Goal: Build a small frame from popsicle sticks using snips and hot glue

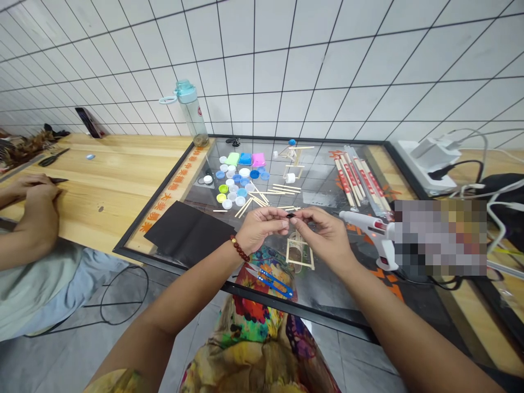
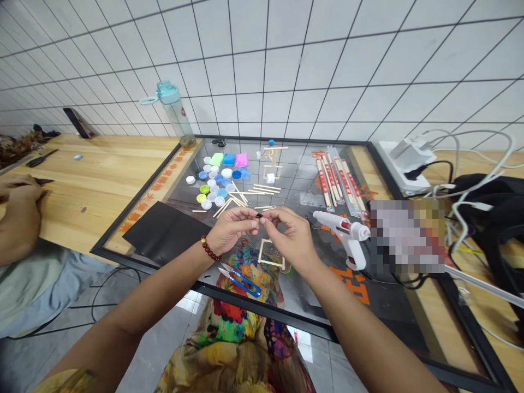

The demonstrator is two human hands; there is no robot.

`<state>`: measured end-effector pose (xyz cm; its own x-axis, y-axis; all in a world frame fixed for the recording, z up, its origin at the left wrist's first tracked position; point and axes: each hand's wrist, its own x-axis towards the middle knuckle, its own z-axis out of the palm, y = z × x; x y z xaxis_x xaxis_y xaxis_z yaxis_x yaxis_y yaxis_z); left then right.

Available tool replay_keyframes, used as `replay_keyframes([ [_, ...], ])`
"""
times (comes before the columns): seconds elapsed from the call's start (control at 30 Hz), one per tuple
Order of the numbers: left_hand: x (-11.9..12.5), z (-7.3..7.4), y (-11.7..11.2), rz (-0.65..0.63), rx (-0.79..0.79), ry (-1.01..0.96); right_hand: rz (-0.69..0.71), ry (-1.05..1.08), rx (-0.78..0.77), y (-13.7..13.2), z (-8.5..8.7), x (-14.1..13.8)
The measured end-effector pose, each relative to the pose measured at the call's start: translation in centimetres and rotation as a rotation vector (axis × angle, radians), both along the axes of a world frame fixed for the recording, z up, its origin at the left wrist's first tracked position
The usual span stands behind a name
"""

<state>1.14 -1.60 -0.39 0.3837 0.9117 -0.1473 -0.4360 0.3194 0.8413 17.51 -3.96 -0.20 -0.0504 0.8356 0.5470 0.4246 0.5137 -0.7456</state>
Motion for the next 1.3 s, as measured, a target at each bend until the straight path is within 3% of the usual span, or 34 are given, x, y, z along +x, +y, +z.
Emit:
replay_keyframes([
  [0.27,0.08,0.00,-0.23,0.025,0.083,0.063,0.011,-0.077,0.054,-0.45,0.58,-0.13],
  [0.53,-0.02,0.24,0.10,0.058,-0.060,0.001,-0.017,-0.083,0.044,-0.46,0.41,-0.21],
  [1.13,0.11,-0.16,-0.10,-0.016,-0.026,0.015,0.014,-0.137,0.080,-0.50,0.52,-0.31],
  [1.3,0.19,-0.12,-0.18,0.018,0.013,0.025,-0.001,-0.110,0.066,-0.39,0.47,-0.42],
])
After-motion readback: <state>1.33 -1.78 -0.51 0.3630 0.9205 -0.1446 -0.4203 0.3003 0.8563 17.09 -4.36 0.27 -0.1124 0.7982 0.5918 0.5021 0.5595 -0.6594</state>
